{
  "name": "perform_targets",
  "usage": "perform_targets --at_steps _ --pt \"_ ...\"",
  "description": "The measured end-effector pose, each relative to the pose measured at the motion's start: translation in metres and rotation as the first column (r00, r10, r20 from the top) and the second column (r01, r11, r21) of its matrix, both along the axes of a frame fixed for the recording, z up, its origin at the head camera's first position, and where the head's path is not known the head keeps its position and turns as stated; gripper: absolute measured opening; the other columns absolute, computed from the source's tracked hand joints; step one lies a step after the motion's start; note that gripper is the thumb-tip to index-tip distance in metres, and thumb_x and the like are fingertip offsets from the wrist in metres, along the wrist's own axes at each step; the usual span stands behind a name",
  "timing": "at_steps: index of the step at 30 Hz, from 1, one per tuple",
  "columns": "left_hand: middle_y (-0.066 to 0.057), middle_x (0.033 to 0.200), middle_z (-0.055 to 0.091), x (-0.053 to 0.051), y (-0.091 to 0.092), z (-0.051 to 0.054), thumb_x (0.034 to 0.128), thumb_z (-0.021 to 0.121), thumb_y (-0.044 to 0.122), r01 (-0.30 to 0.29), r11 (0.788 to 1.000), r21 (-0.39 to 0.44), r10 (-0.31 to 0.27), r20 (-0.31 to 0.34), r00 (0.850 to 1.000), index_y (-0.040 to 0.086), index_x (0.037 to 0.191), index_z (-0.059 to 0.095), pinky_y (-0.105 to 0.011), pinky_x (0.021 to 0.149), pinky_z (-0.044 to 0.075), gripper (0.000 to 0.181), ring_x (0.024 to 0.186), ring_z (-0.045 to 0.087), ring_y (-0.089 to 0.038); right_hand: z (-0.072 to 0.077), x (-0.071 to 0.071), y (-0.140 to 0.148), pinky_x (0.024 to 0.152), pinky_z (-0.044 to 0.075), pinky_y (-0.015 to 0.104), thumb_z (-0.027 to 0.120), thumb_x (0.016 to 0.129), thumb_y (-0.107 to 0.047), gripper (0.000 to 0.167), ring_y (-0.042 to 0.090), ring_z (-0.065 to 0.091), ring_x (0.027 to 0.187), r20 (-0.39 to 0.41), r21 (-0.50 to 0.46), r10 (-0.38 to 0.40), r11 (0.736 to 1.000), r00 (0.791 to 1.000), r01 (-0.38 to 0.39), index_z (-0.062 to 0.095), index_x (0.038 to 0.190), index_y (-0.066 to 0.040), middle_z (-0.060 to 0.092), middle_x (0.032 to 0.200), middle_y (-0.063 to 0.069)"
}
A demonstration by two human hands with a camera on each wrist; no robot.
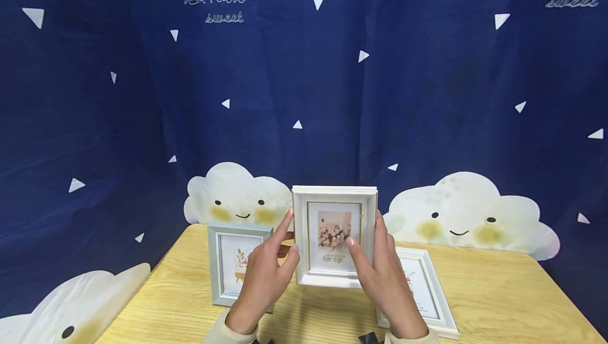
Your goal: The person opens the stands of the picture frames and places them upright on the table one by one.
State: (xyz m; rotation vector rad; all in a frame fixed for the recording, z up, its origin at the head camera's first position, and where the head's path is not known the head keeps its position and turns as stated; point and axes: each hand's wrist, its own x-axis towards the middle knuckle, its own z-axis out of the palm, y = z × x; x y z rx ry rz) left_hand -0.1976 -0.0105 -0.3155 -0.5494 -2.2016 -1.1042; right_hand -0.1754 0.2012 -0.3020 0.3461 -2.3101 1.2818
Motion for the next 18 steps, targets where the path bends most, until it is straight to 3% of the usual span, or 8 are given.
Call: perform_targets --at_steps 5,9,15,18 --pt "-0.003 0.106 0.069 0.006 0.006 0.002 0.0867 0.06 0.006 0.028 1.0 0.001 -0.028 -0.033 0.999 0.018 0.149 0.038 -0.034 0.075 0.053 0.067 0.084 0.067 -0.008 -0.001 0.0 0.002 0.09 0.04 0.061 0.056 0.097 -0.021 0.072 0.036 0.042 0.122 -0.048 -0.036 -0.011 0.999 0.999 0.01 0.013 0.155 -0.021 0.039 0.133 0.022" --pt "-0.002 0.107 0.069 0.011 0.007 0.006 0.0857 0.062 0.006 0.035 0.999 -0.015 -0.036 -0.06 0.998 0.018 0.148 0.04 -0.032 0.073 0.053 0.067 0.085 0.067 -0.007 -0.003 -0.003 0.002 0.09 0.04 0.055 0.058 0.096 -0.023 0.071 0.031 0.047 0.115 -0.044 -0.1 -0.011 0.995 0.999 0.007 0.016 0.153 -0.021 0.04 0.129 0.018" --pt "0.001 0.097 0.069 0.019 0.002 0.01 0.0846 0.063 0.006 0.001 0.999 -0.038 -0.003 -0.07 0.998 0.018 0.147 0.041 -0.029 0.069 0.051 0.067 0.081 0.065 -0.004 -0.006 -0.008 -0.003 0.097 0.036 0.052 0.059 0.096 -0.023 0.07 0.029 0.045 0.12 -0.031 -0.187 0.03 0.982 0.999 -0.035 0.017 0.152 -0.02 0.039 0.134 0.014" --pt "0.002 0.093 0.068 0.022 0.003 0.011 0.0839 0.063 0.006 -0.001 0.999 -0.043 -0.002 -0.081 0.997 0.017 0.147 0.042 -0.027 0.065 0.049 0.067 0.078 0.063 -0.005 -0.006 -0.006 -0.002 0.098 0.038 0.044 0.059 0.096 -0.021 0.07 0.026 0.046 0.12 -0.029 -0.214 0.036 0.976 0.999 -0.041 0.017 0.152 -0.018 0.041 0.134 0.012"
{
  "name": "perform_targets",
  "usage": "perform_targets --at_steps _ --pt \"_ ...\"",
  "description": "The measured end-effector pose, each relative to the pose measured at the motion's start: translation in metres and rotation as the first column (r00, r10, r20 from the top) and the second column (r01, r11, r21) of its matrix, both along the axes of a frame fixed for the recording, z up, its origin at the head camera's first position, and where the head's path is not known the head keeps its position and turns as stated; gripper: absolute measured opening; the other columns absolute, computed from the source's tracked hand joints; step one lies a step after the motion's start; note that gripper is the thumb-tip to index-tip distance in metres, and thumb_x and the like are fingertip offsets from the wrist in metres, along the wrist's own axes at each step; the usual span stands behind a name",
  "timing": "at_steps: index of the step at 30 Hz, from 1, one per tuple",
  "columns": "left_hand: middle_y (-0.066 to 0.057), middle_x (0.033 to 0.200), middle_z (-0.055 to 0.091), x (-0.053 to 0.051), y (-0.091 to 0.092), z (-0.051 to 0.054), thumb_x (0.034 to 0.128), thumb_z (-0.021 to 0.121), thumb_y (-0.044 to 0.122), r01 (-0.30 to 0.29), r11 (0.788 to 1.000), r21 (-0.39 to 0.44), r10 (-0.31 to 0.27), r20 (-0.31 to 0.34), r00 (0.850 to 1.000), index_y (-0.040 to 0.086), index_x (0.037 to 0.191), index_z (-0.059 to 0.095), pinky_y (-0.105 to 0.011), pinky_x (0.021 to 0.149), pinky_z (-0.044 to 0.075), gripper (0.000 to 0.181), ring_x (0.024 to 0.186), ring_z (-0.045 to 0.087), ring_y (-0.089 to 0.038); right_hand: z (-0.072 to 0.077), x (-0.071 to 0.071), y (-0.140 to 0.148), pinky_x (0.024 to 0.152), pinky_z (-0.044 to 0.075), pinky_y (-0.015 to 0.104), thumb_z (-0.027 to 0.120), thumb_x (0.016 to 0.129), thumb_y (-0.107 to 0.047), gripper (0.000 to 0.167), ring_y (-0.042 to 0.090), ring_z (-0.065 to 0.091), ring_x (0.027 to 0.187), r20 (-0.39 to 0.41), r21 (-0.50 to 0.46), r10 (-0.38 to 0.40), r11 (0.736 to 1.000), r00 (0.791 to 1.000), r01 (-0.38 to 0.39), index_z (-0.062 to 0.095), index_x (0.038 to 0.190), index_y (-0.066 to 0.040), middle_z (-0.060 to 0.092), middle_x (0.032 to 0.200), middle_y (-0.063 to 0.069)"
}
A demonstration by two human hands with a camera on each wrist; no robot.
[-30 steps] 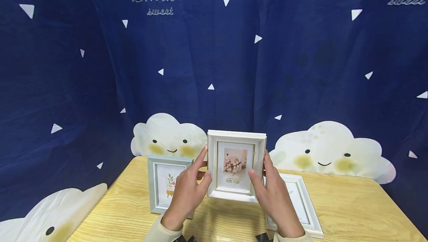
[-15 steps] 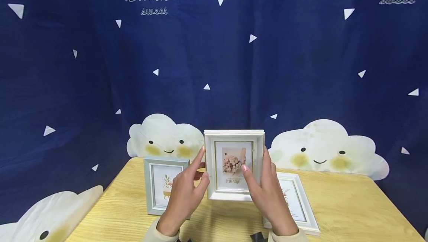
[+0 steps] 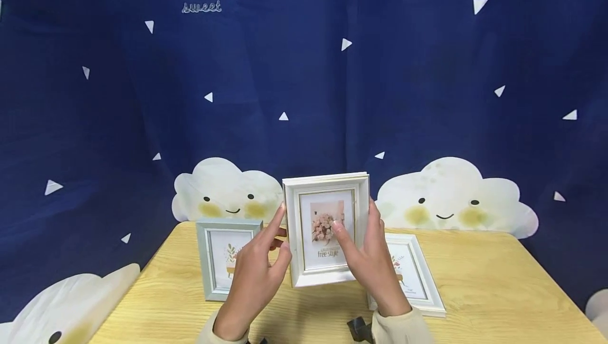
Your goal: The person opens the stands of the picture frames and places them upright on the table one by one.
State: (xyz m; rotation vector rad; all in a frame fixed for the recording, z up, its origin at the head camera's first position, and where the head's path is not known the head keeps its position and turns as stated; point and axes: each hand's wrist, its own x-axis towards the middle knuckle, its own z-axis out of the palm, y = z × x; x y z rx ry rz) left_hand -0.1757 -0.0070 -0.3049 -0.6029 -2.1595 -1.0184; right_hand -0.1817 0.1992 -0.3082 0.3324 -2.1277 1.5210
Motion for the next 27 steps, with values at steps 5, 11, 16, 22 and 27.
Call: perform_targets --at_steps 5,11,16,22,27 --pt "0.005 0.093 0.066 0.005 -0.005 0.004 0.0846 0.063 0.007 -0.002 1.0 -0.005 0.002 0.004 1.0 0.02 0.147 0.042 -0.025 0.064 0.046 0.067 0.077 0.061 -0.005 0.0 -0.003 -0.006 0.098 0.038 0.04 0.058 0.096 -0.022 0.07 0.023 0.046 0.119 0.024 -0.028 -0.008 1.0 1.0 0.008 0.016 0.152 -0.018 0.041 0.134 0.012" --pt "0.008 0.091 0.064 0.011 -0.002 0.007 0.0855 0.062 0.007 0.045 0.999 -0.01 -0.045 0.003 0.999 0.022 0.147 0.041 -0.024 0.065 0.045 0.067 0.076 0.059 -0.003 0.001 0.002 -0.005 0.098 0.035 0.033 0.054 0.099 -0.028 0.067 0.025 0.043 0.124 0.09 -0.077 -0.029 0.996 0.996 0.036 0.015 0.152 -0.018 0.04 0.138 0.013" --pt "0.009 0.087 0.062 0.018 0.001 0.01 0.084 0.063 0.005 0.079 0.997 -0.012 -0.079 -0.043 0.996 0.023 0.146 0.043 -0.021 0.063 0.045 0.067 0.073 0.058 -0.005 0.002 0.004 -0.002 0.102 0.031 0.043 0.048 0.101 -0.034 0.065 0.03 0.036 0.13 0.162 -0.135 -0.003 0.991 0.987 0.025 0.014 0.152 -0.014 0.036 0.142 0.018" --pt "0.009 0.086 0.061 0.025 0.002 0.013 0.0854 0.063 0.005 0.141 0.989 -0.042 -0.143 -0.06 0.988 0.025 0.147 0.041 -0.019 0.064 0.046 0.069 0.076 0.06 -0.002 0.002 0.001 0.002 0.1 0.029 0.044 0.031 0.104 -0.041 0.056 0.029 0.035 0.124 0.25 -0.18 0.005 0.983 0.968 0.041 0.023 0.144 -0.002 0.036 0.136 0.021" --pt "0.01 0.087 0.061 0.029 0.0 0.015 0.0885 0.061 0.008 0.205 0.975 -0.081 -0.208 -0.028 0.978 0.026 0.149 0.038 -0.017 0.065 0.045 0.067 0.079 0.061 0.0 0.002 0.0 0.005 0.091 0.033 0.035 0.019 0.104 -0.045 0.056 0.024 0.039 0.109 0.323 -0.163 -0.038 0.982 0.946 0.095 0.033 0.133 0.0 0.042 0.122 0.021"
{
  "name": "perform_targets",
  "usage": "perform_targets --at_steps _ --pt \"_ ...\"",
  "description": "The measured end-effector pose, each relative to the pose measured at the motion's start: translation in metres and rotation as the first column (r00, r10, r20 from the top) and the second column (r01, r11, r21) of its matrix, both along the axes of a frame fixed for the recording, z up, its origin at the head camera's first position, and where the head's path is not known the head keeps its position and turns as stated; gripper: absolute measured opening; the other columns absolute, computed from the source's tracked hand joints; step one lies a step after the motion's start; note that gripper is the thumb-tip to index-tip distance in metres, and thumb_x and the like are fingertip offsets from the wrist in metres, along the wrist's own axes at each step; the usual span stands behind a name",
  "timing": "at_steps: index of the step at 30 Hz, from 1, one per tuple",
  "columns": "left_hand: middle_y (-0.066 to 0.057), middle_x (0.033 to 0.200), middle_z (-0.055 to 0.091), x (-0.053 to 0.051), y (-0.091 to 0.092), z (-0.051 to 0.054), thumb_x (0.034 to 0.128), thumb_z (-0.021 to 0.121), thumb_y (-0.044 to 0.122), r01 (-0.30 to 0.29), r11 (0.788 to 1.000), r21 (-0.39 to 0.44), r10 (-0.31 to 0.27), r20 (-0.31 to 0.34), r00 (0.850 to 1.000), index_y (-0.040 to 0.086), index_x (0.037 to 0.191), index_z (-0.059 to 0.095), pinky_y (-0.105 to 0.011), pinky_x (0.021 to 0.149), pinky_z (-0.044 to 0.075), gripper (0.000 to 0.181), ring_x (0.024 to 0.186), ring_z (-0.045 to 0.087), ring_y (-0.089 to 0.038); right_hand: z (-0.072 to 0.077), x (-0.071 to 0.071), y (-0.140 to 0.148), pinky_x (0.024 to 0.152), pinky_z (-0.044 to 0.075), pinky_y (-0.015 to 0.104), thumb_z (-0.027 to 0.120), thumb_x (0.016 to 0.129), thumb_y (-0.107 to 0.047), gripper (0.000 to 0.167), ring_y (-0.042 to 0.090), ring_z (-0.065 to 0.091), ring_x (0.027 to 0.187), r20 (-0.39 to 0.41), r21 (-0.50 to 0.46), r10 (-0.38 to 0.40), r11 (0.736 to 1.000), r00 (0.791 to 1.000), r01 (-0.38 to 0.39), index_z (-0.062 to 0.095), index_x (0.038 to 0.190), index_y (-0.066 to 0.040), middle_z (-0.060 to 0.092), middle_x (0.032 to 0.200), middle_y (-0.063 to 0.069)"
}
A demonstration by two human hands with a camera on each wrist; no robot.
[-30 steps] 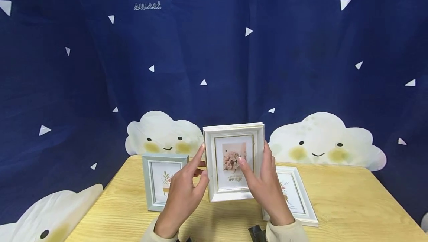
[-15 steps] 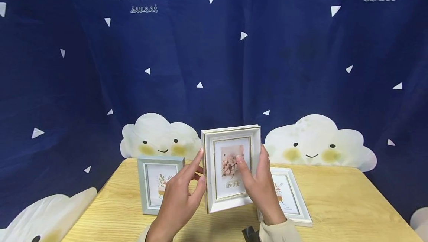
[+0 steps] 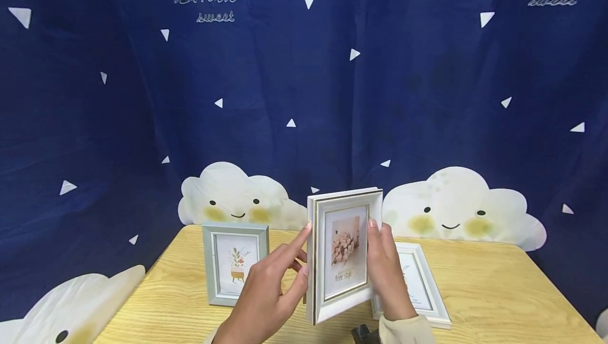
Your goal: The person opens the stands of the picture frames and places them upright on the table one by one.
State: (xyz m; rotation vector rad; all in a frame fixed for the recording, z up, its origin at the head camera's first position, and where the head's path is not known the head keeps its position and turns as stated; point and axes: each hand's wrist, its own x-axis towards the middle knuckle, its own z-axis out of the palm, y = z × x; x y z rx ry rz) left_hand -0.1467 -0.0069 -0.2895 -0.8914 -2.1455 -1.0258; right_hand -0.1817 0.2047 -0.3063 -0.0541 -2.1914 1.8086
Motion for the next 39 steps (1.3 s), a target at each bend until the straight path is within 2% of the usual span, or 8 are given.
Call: perform_targets --at_steps 7,11,14,18,22,29,35,39 --pt "0.011 0.085 0.068 0.002 -0.005 0.004 0.0898 0.059 0.006 0.046 0.999 0.011 -0.046 -0.028 0.999 0.024 0.148 0.039 -0.017 0.067 0.047 0.064 0.077 0.062 0.003 -0.004 -0.005 0.003 0.103 0.029 0.036 0.018 0.103 -0.049 0.062 0.019 0.039 0.116 0.048 -0.089 -0.004 0.996 0.999 0.008 0.038 0.136 0.001 0.043 0.128 0.02" --pt "0.012 0.084 0.071 0.001 -0.009 0.004 0.0898 0.06 0.006 0.015 0.999 0.042 -0.017 0.043 0.999 0.028 0.149 0.036 -0.016 0.064 0.048 0.067 0.074 0.063 0.004 -0.005 -0.004 0.003 0.104 0.029 0.035 0.018 0.103 -0.048 0.061 0.017 0.039 0.115 0.053 -0.078 -0.007 0.997 0.999 0.011 0.038 0.135 0.001 0.043 0.127 0.017" --pt "0.014 0.082 0.07 -0.003 -0.011 0.003 0.0892 0.061 0.008 -0.027 0.999 0.036 0.024 0.093 0.995 0.026 0.141 0.047 -0.017 0.065 0.049 0.057 0.072 0.064 0.003 -0.005 -0.003 0.005 0.11 0.024 0.041 0.017 0.103 -0.047 0.063 0.02 0.035 0.122 0.037 -0.079 0.016 0.997 0.999 -0.013 0.034 0.138 0.003 0.041 0.132 0.02" --pt "0.016 0.078 0.068 -0.009 -0.013 0.004 0.0897 0.061 0.011 -0.058 0.997 -0.057 0.064 0.122 0.99 0.021 0.109 0.069 -0.018 0.065 0.048 0.023 0.071 0.062 0.004 -0.002 -0.003 0.008 0.115 0.015 0.047 0.018 0.103 -0.047 0.067 0.028 0.027 0.134 0.007 -0.108 0.055 0.993 0.998 -0.054 0.027 0.144 0.005 0.034 0.141 0.024" --pt "0.018 0.074 0.065 -0.012 -0.016 0.002 0.0875 0.065 0.014 -0.045 0.977 -0.206 0.075 0.142 0.987 0.021 0.086 0.071 -0.014 0.061 0.042 0.01 0.068 0.058 0.006 -0.002 -0.003 0.008 0.116 0.01 0.048 0.019 0.103 -0.046 0.068 0.03 0.018 0.141 0.01 -0.131 0.079 0.988 0.997 -0.077 0.02 0.148 0.006 0.026 0.149 0.024" --pt "0.023 0.063 0.057 -0.014 -0.015 -0.004 0.0792 0.075 0.019 -0.011 0.936 -0.353 0.079 0.178 0.981 0.026 0.072 0.068 -0.011 0.055 0.035 0.012 0.061 0.05 0.009 -0.005 -0.002 0.006 0.116 0.011 0.048 0.019 0.104 -0.046 0.066 0.026 0.023 0.137 0.007 -0.125 0.088 0.988 0.996 -0.087 0.024 0.146 0.004 0.03 0.145 0.022" --pt "0.024 0.057 0.052 -0.016 -0.014 -0.006 0.0765 0.075 0.018 -0.012 0.928 -0.373 0.076 0.158 0.985 0.027 0.066 0.065 -0.011 0.053 0.032 0.018 0.057 0.045 0.01 -0.005 -0.004 0.004 0.099 0.032 0.019 0.018 0.103 -0.047 0.059 0.011 0.04 0.114 0.014 -0.081 0.043 0.996 0.999 -0.042 0.037 0.135 -0.001 0.048 0.119 0.006" --pt "0.024 0.057 0.051 -0.017 -0.014 -0.007 0.077 0.075 0.019 -0.018 0.925 -0.379 0.08 0.148 0.986 0.027 0.065 0.064 -0.011 0.052 0.032 0.018 0.056 0.043 0.01 -0.005 -0.005 0.003 0.095 0.032 0.022 0.018 0.103 -0.048 0.058 0.012 0.04 0.112 0.034 -0.073 0.028 0.997 0.999 -0.025 0.038 0.133 -0.003 0.047 0.116 0.004"
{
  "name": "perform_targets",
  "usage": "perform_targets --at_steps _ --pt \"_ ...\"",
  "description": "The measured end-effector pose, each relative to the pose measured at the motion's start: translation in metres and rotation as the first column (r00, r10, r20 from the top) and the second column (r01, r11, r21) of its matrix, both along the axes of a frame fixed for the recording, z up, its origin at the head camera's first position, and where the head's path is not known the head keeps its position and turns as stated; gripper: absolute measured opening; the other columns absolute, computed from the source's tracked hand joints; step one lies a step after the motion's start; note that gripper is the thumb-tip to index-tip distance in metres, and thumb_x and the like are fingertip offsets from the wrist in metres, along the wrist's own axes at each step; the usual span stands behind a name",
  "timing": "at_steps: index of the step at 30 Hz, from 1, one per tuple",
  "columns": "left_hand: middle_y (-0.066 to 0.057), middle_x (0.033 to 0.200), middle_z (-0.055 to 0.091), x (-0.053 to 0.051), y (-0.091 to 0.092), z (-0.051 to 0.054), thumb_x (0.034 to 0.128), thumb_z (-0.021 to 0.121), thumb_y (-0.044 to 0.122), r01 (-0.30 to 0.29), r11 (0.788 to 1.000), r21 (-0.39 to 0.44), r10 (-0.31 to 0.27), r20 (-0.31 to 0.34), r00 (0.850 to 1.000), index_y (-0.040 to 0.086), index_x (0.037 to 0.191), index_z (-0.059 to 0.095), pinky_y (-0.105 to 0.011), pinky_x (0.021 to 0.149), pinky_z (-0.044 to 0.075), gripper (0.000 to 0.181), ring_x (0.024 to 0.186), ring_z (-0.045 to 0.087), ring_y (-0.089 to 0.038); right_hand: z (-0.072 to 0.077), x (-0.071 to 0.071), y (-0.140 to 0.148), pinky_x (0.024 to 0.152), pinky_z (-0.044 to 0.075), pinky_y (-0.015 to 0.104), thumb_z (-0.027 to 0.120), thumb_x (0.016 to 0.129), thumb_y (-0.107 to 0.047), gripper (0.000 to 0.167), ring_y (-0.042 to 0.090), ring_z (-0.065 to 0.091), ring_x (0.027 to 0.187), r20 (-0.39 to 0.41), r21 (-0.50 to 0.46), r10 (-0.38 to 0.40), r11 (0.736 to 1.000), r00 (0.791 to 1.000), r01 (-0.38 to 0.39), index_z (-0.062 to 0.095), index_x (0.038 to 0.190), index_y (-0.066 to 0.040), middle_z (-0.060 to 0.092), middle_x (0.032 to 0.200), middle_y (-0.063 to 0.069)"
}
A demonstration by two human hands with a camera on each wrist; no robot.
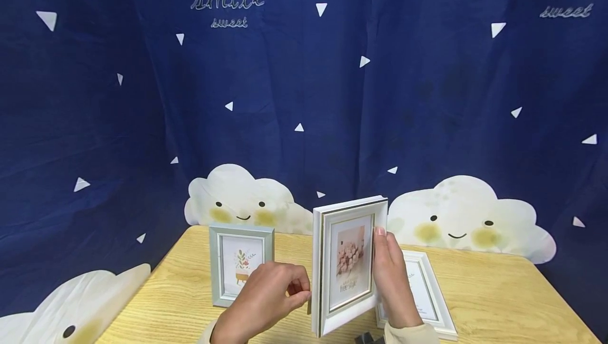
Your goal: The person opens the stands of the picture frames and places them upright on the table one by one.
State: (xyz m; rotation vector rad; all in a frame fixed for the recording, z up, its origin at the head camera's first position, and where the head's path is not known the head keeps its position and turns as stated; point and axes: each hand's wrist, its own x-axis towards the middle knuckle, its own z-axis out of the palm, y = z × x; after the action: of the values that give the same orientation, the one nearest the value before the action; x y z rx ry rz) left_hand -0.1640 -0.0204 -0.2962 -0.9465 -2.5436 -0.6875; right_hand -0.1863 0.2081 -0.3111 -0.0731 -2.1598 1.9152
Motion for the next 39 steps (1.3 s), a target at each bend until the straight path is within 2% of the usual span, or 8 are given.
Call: perform_targets --at_steps 4,11,20,27,35,39 --pt "0.024 0.056 0.051 -0.002 0.0 -0.002 0.0777 0.076 0.019 -0.003 1.0 -0.005 0.003 0.005 1.0 0.027 0.065 0.065 -0.012 0.052 0.032 0.018 0.055 0.042 0.01 -0.001 0.0 0.0 0.093 0.033 0.028 0.017 0.103 -0.049 0.057 0.013 0.04 0.109 0.025 0.018 -0.014 1.0 1.0 0.013 0.039 0.131 -0.004 0.047 0.113 0.005" --pt "0.023 0.055 0.05 -0.007 -0.002 -0.003 0.0786 0.077 0.019 -0.009 1.0 0.001 0.009 0.018 1.0 0.026 0.065 0.066 -0.013 0.051 0.033 0.019 0.055 0.042 0.009 0.0 0.0 0.0 0.088 0.036 0.023 0.017 0.103 -0.048 0.056 0.009 0.044 0.105 0.023 0.054 -0.02 0.998 1.0 0.019 0.04 0.131 -0.005 0.049 0.113 0.005" --pt "0.021 0.054 0.046 -0.014 -0.006 -0.005 0.0752 0.076 0.015 -0.046 0.999 -0.001 0.046 -0.03 0.998 0.024 0.066 0.065 -0.014 0.049 0.031 0.017 0.054 0.041 0.005 0.001 0.002 -0.001 0.093 0.034 0.028 0.016 0.103 -0.048 0.059 0.011 0.043 0.107 0.018 0.067 -0.002 0.998 1.0 0.001 0.038 0.135 -0.003 0.046 0.121 0.015" --pt "0.021 0.055 0.047 -0.019 -0.008 -0.008 0.0767 0.077 0.016 -0.053 0.999 0.0 0.053 -0.016 0.998 0.023 0.067 0.065 -0.015 0.049 0.032 0.017 0.055 0.042 0.005 0.0 0.003 0.0 0.097 0.031 0.03 0.016 0.103 -0.047 0.059 0.01 0.041 0.11 0.02 0.078 0.032 0.996 0.999 -0.033 0.036 0.137 -0.003 0.045 0.125 0.016" --pt "0.02 0.059 0.053 -0.022 -0.01 -0.01 0.0771 0.078 0.015 -0.063 0.998 0.009 0.064 -0.012 0.998 0.023 0.07 0.067 -0.015 0.052 0.034 0.016 0.057 0.045 0.005 -0.002 0.002 0.001 0.092 0.035 0.019 0.017 0.104 -0.045 0.056 0.001 0.045 0.107 0.015 0.094 0.066 0.993 0.998 -0.067 0.039 0.136 -0.004 0.048 0.125 0.013" --pt "0.019 0.061 0.056 -0.025 -0.012 -0.011 0.0775 0.078 0.015 -0.079 0.997 0.015 0.079 -0.016 0.997 0.023 0.071 0.067 -0.016 0.053 0.036 0.015 0.057 0.047 0.005 -0.002 0.001 0.001 0.09 0.036 0.017 0.018 0.104 -0.046 0.058 -0.001 0.046 0.106 0.023 0.096 0.082 0.992 0.996 -0.084 0.038 0.138 -0.004 0.048 0.13 0.017"
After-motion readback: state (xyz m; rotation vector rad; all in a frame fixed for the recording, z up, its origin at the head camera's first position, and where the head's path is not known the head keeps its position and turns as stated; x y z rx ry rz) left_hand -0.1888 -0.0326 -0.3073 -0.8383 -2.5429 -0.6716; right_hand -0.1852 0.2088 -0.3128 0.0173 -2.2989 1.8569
